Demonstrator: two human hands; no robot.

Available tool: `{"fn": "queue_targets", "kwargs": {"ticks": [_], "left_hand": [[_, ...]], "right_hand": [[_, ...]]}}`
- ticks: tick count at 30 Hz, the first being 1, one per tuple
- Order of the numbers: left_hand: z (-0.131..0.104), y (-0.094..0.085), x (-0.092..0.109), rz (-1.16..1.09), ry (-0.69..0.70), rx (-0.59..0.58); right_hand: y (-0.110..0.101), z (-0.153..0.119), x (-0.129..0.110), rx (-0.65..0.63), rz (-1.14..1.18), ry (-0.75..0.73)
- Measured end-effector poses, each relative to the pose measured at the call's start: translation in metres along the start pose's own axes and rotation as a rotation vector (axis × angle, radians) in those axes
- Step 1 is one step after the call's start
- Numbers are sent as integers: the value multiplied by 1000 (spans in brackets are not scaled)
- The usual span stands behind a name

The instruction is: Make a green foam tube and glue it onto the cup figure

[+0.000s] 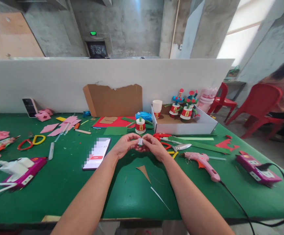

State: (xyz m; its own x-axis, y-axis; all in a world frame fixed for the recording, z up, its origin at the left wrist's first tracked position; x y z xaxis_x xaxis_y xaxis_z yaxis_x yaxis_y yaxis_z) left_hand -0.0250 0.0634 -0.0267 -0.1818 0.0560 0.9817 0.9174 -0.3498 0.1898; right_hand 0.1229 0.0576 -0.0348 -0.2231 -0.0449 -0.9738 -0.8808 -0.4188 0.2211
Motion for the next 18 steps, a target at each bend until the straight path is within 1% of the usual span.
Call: {"fn": "queue_targets", "kwargs": {"ticks": [11,18], "left_hand": [[0,-1,0,14,-62,-21],[0,0,-1,11,-55,-4]], "right_hand": [[-4,1,0,50,-8,28],[-4,2,2,95,-1,19]]}}
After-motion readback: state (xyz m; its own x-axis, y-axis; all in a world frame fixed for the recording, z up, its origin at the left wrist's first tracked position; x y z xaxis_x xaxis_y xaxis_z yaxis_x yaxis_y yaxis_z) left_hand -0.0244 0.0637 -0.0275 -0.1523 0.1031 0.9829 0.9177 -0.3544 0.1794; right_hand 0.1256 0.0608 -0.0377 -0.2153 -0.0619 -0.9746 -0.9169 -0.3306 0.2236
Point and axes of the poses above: each hand's wrist, its own z-axis towards the middle knuckle, its own y-axis out of the palm, x = y × z, the point moved 2 cm from there along z, towards the middle knuckle, and after that the axes turned 1 degree about -x, right-handed, at the moved point
